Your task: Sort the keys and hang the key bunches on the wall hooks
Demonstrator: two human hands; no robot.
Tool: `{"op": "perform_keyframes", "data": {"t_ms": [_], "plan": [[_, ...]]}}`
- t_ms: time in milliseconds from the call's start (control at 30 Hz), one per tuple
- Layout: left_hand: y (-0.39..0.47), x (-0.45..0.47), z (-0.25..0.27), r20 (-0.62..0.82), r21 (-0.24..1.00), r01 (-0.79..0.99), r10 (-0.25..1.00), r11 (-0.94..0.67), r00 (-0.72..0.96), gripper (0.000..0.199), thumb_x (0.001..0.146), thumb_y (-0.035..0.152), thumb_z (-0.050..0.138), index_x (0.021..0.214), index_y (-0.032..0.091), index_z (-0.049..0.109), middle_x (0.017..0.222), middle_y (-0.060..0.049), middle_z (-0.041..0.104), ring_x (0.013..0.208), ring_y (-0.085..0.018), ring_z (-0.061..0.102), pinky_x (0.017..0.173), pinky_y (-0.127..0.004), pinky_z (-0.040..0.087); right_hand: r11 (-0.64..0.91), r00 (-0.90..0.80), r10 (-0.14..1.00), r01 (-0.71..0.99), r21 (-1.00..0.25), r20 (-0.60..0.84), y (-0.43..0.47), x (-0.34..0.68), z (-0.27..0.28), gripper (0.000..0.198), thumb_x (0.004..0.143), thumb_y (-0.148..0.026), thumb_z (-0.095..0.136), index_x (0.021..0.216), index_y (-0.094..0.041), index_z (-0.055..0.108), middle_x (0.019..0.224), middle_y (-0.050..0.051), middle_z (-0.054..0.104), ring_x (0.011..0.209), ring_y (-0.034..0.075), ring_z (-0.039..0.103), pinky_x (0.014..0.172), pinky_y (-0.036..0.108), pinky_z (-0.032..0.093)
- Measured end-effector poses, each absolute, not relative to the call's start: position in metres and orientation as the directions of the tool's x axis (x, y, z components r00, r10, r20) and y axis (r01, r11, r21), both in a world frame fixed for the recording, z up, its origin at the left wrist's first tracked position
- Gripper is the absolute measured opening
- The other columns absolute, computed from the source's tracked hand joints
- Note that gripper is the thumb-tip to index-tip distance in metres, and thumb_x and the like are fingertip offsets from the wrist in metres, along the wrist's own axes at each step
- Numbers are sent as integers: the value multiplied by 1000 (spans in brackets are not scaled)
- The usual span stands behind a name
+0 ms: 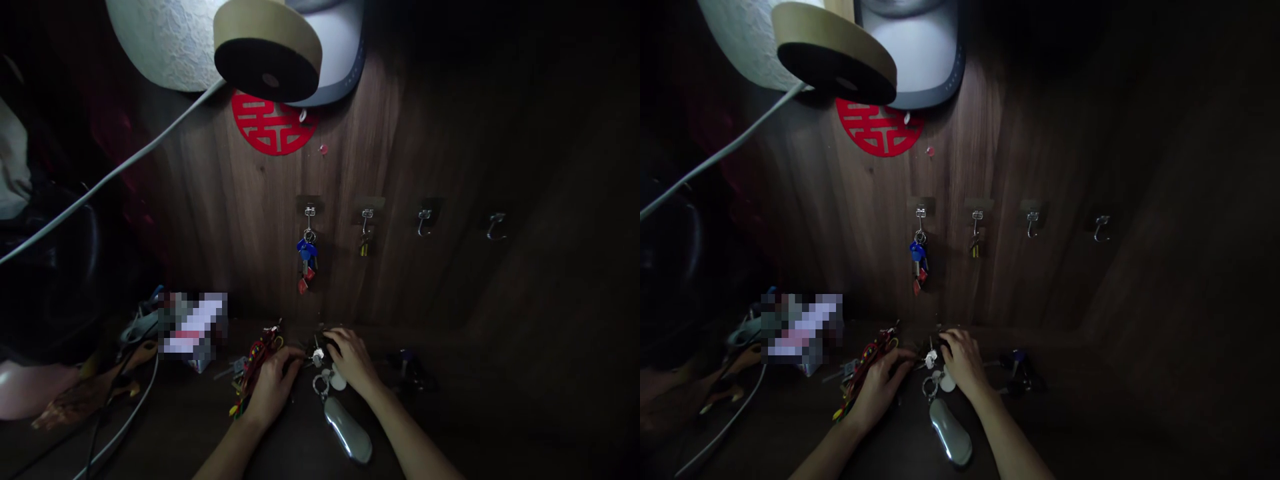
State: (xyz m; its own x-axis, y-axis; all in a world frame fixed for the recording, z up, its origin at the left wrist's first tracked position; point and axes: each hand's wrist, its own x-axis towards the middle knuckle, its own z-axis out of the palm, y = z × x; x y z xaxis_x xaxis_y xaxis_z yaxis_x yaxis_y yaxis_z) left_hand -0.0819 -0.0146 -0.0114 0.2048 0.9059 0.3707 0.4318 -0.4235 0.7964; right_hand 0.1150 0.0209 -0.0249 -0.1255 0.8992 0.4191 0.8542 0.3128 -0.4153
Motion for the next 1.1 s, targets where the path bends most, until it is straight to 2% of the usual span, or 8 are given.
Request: {"op": "perform_keyframes", "data": {"t_ms": [133, 233, 433, 533, 667, 833, 933, 1100], "plan": [[-13, -82, -15, 375, 797, 426, 904, -428, 207, 18, 85, 29, 48, 89, 23, 65, 89, -1, 71, 87, -18, 65, 81, -28, 49, 317, -104, 898, 825, -468, 427, 20, 118, -25, 30, 83, -17, 45, 105, -24, 64, 108, 6, 65, 105, 26, 55, 89, 43, 42], [-12, -83, -18, 393, 801, 408, 899, -438, 194, 18, 85, 28, 48, 92, 23, 64, 90, -1, 70, 87, -17, 65, 81, -27, 49, 388, -100, 865, 754, -530, 492, 18, 121, -20, 29, 84, -19, 43, 101, -23, 66, 104, 7, 65, 101, 24, 58, 89, 41, 44], [-14, -84, -17, 428, 800, 412, 896, -437, 118, 20, 85, 30, 49, 96, 21, 63, 96, -3, 69, 93, -19, 64, 84, -31, 49, 529, -43, 804, 504, -683, 593, 10, 116, -2, 21, 84, -27, 47, 89, -24, 68, 90, 6, 66, 87, 20, 63, 77, 33, 51], [-15, -85, -15, 445, 802, 405, 891, -439, 83, 22, 85, 31, 49, 99, 21, 63, 99, -5, 69, 95, -20, 63, 85, -32, 49, 545, -13, 815, 354, -760, 579, 6, 109, 6, 18, 83, -31, 52, 82, -23, 68, 85, 5, 66, 81, 19, 64, 69, 31, 53], [-17, -85, -14, 445, 808, 393, 892, -439, 83, 26, 87, 32, 48, 106, 21, 61, 107, -5, 67, 103, -20, 60, 92, -33, 45, 533, -54, 842, 235, -813, 536, 0, 101, 10, 18, 82, -33, 56, 81, -22, 69, 83, 5, 66, 78, 18, 64, 68, 29, 53], [-20, -81, -12, 420, 826, 331, 890, -457, 178, 31, 85, 31, 52, 114, 22, 57, 114, -5, 65, 108, -20, 58, 95, -33, 44, 508, -123, 861, 177, -843, 493, -3, 94, 9, 19, 81, -34, 56, 84, -21, 70, 82, 5, 65, 75, 16, 63, 62, 26, 53], [-21, -78, -11, 398, 838, 301, 887, -455, 233, 30, 84, 30, 54, 112, 22, 59, 107, -4, 68, 101, -20, 62, 90, -33, 48, 519, -164, 853, 182, -835, 495, -4, 91, 8, 17, 81, -30, 55, 85, -21, 70, 83, 5, 65, 76, 15, 63, 65, 25, 52], [-18, -77, -13, 379, 852, 292, 897, -433, 225, 25, 84, 29, 52, 107, 21, 61, 97, -3, 71, 91, -19, 65, 82, -30, 51, 510, -186, 860, 255, -822, 476, -5, 88, 8, 18, 81, -23, 55, 89, -21, 70, 87, 5, 65, 78, 15, 60, 66, 25, 49]]}}
